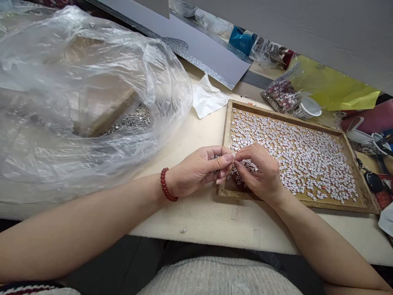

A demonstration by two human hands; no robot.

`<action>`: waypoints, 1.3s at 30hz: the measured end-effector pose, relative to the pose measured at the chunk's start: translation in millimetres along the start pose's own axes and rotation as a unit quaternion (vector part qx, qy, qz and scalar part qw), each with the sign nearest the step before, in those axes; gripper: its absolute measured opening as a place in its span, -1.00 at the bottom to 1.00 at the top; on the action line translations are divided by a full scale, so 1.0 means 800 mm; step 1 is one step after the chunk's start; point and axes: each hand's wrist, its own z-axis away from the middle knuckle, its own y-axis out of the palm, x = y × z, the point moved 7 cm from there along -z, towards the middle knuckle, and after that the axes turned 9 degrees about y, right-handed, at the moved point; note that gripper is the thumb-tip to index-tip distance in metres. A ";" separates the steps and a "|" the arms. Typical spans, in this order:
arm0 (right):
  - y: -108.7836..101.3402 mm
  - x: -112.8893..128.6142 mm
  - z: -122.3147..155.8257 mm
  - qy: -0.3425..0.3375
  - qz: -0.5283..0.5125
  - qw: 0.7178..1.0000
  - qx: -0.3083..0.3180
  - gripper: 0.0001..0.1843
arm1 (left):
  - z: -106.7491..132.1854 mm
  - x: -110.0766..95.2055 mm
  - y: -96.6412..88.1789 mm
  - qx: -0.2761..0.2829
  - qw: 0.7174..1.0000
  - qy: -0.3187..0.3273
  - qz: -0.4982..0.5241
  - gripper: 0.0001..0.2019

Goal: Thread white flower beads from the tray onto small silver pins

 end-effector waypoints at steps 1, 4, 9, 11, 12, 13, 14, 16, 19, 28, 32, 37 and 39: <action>0.002 -0.001 0.000 0.000 -0.003 1.000 0.010 -0.90 | 0.000 0.000 0.000 0.000 1.000 0.000 0.000 -0.77; 0.008 -0.001 0.001 -0.001 -0.007 0.999 0.031 -0.88 | 0.000 0.001 -0.001 -0.002 1.000 -0.003 -0.004 -0.78; 0.009 -0.001 0.002 -0.003 -0.003 0.999 0.040 -0.89 | 0.001 0.001 -0.001 -0.003 1.000 -0.004 -0.008 -0.80; 0.010 -0.002 0.002 -0.003 -0.002 0.999 0.042 -0.89 | 0.001 0.001 -0.001 -0.003 1.000 -0.005 -0.009 -0.80; 0.011 -0.002 0.002 -0.004 -0.001 0.999 0.044 -0.89 | 0.001 0.001 -0.001 -0.004 1.000 -0.005 -0.009 -0.80; 0.012 -0.002 0.003 -0.005 0.000 0.999 0.046 -0.89 | 0.001 0.001 -0.001 -0.005 1.000 -0.005 -0.010 -0.80; 0.012 -0.002 0.003 -0.008 0.001 0.999 0.047 -0.89 | 0.001 0.001 -0.001 -0.006 1.000 -0.005 -0.011 -0.80; 0.013 -0.002 0.003 -0.013 0.004 0.999 0.050 -0.90 | 0.001 0.002 -0.001 -0.003 1.000 -0.004 -0.013 -0.80; 0.014 -0.002 0.004 -0.016 0.006 0.998 0.053 -0.91 | 0.001 0.002 -0.001 0.003 1.000 -0.001 -0.015 -0.79; 0.017 -0.004 0.004 -0.016 0.008 0.998 0.055 -0.90 | 0.001 0.002 -0.002 0.005 1.000 -0.003 -0.013 -0.79; 0.017 -0.005 0.004 -0.013 0.010 0.998 0.055 -0.90 | 0.000 0.002 -0.001 0.000 1.000 -0.001 -0.010 -0.79; 0.018 -0.005 0.004 -0.011 0.006 0.998 0.056 -0.90 | 0.000 0.002 -0.001 0.001 1.000 -0.002 -0.007 -0.80; 0.017 -0.006 0.004 -0.011 0.006 0.998 0.055 -0.90 | 0.000 0.001 -0.002 0.001 1.000 -0.001 -0.006 -0.80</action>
